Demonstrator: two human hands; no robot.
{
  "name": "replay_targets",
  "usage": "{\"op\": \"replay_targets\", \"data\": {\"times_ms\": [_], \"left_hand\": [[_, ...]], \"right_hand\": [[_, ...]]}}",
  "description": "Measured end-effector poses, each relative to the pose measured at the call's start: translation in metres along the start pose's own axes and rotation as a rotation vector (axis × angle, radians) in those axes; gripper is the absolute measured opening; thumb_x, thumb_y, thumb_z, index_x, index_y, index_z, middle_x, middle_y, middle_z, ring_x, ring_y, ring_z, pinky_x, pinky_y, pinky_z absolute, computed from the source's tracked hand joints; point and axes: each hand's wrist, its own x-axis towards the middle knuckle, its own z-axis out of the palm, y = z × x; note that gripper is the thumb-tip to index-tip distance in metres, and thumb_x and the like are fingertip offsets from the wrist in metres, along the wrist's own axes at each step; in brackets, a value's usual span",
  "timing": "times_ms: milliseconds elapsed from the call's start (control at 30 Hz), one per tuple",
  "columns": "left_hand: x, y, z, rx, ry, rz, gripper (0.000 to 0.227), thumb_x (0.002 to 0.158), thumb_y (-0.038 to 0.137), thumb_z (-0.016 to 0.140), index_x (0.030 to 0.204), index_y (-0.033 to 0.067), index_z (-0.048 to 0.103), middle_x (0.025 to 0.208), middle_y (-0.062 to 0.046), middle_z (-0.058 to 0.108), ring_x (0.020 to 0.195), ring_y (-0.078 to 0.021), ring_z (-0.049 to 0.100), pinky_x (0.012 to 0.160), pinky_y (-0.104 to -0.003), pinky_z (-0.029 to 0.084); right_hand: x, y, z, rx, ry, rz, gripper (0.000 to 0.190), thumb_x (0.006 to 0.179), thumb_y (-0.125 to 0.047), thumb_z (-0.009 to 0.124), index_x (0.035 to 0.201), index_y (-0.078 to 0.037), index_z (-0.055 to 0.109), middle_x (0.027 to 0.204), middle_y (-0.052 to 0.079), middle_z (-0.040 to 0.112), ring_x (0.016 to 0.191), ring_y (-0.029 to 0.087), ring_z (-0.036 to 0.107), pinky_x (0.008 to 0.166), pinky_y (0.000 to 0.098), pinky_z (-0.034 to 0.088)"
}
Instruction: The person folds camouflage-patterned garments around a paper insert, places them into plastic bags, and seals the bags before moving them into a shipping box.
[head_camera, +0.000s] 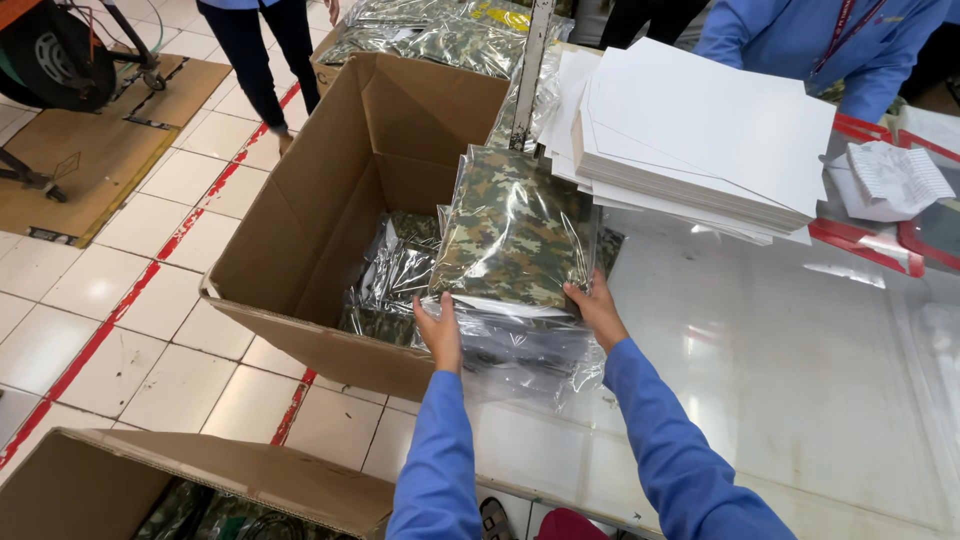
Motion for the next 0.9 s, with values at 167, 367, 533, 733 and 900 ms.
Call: {"op": "replay_targets", "data": {"times_ms": [167,367,533,733,900], "left_hand": [[-0.004,0.010,0.009,0.045,-0.040,0.006,0.059,0.100,0.039,0.068,0.153,0.0198,0.050,0.154,-0.024,0.050,0.148,-0.0401,0.044,0.122,-0.048,0.036],[0.025,-0.009,0.020,0.004,-0.050,-0.030,0.062,0.097,0.031,0.069,0.153,0.0129,0.050,0.154,-0.030,0.048,0.148,-0.0422,0.043,0.123,-0.048,0.035],[-0.009,0.017,-0.017,0.092,-0.083,-0.005,0.075,0.087,0.042,0.080,0.153,0.0263,0.051,0.154,-0.021,0.050,0.147,-0.0370,0.046,0.122,-0.048,0.037],[-0.039,0.035,-0.027,0.209,-0.170,0.119,0.081,0.088,0.039,0.082,0.158,0.0222,0.045,0.158,-0.025,0.039,0.151,-0.0446,0.035,0.123,-0.056,0.030],[-0.052,0.041,-0.027,0.242,-0.260,0.119,0.084,0.090,0.040,0.080,0.160,0.0140,0.043,0.164,-0.028,0.033,0.154,-0.0463,0.030,0.126,-0.058,0.027]], "right_hand": [[0.063,0.143,-0.035,0.143,0.100,-0.055,0.068,0.103,-0.024,0.073,0.157,-0.002,0.039,0.148,0.021,0.056,0.135,0.028,0.054,0.109,0.0442,0.049],[0.013,0.045,-0.012,0.097,0.037,-0.057,0.086,0.097,-0.019,0.076,0.164,0.000,0.027,0.164,0.029,0.036,0.154,0.040,0.031,0.125,0.0526,0.029],[0.046,0.087,-0.024,0.168,0.062,-0.057,0.087,0.097,-0.024,0.077,0.166,-0.006,0.027,0.154,0.024,0.050,0.142,0.036,0.050,0.116,0.0468,0.044],[0.053,0.139,-0.034,0.240,0.127,-0.153,0.081,0.100,-0.015,0.072,0.164,-0.002,0.025,0.135,0.026,0.059,0.124,0.031,0.062,0.106,0.0430,0.051],[0.014,0.121,-0.044,0.182,0.124,-0.110,0.085,0.102,-0.033,0.072,0.164,-0.002,0.024,0.152,0.028,0.048,0.137,0.035,0.055,0.113,0.0461,0.048]]}}
